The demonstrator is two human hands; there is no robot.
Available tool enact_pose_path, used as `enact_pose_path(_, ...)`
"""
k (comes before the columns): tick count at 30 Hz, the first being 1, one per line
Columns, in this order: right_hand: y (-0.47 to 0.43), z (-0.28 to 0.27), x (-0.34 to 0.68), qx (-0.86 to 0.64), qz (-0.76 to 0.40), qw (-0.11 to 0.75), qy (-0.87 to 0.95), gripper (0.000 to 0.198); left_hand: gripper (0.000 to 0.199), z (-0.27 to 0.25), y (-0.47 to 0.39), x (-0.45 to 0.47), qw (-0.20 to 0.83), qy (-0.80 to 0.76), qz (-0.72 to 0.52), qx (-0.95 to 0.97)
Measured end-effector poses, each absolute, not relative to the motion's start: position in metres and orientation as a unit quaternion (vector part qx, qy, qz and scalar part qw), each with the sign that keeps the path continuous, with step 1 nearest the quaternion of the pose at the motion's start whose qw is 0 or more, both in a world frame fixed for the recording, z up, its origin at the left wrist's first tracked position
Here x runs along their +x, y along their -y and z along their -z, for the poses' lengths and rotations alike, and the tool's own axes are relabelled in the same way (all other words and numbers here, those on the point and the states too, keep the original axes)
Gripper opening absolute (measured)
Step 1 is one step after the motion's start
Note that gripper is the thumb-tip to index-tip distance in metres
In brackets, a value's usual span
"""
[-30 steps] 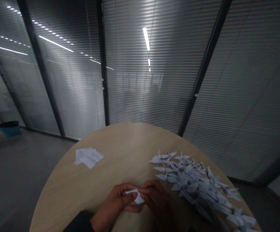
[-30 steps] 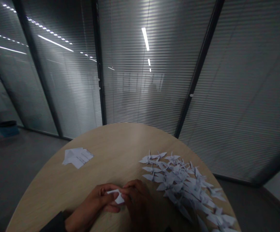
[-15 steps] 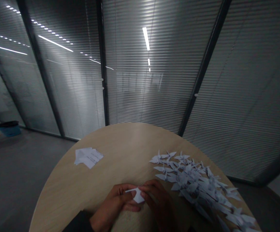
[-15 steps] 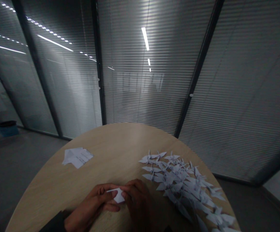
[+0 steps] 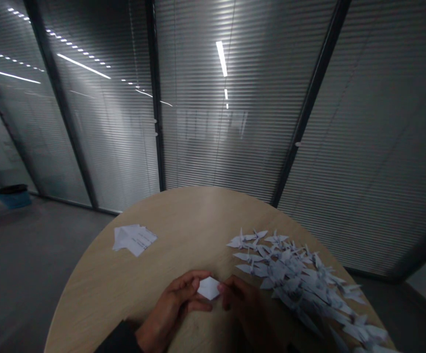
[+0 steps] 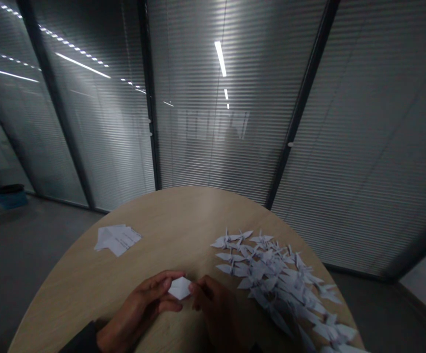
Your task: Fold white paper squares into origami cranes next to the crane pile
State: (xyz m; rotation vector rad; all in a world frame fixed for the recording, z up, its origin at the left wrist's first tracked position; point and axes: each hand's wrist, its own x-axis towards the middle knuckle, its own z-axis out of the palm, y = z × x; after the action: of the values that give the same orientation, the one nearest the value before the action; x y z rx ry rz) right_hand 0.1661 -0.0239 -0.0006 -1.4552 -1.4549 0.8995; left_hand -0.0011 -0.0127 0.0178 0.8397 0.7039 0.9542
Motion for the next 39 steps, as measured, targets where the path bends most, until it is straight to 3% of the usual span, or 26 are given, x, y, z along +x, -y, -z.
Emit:
enact_pose_path(10,0.028,-0.011,0.165,-0.542,-0.385,0.447,0.598,0.042,0.041,-0.016,0.01,0.0,0.767,-0.284,-0.468,0.333)
enact_pose_path(19,0.028,-0.015,0.167,-0.535,-0.398,0.442,0.6,0.042,0.062,-0.024,0.015,-0.001,0.777,-0.285,-0.453,0.332)
enact_pose_path(24,0.028,-0.01,0.165,-0.587,-0.346,0.412,0.605,0.036,0.063,-0.029,0.016,0.001,0.743,-0.336,-0.464,0.346)
enact_pose_path(31,0.029,0.0,0.16,-0.612,-0.303,0.384,0.621,0.034,0.083,-0.005,0.002,-0.002,0.677,-0.406,-0.413,0.454)
enact_pose_path(35,0.03,-0.001,0.162,-0.615,-0.271,0.377,0.637,0.032,0.072,0.014,-0.006,-0.004,0.667,-0.409,-0.413,0.465)
enact_pose_path(39,0.033,0.006,0.164,-0.538,-0.2,0.471,0.67,0.018,0.062,0.006,-0.001,-0.005,0.68,-0.415,-0.42,0.434)
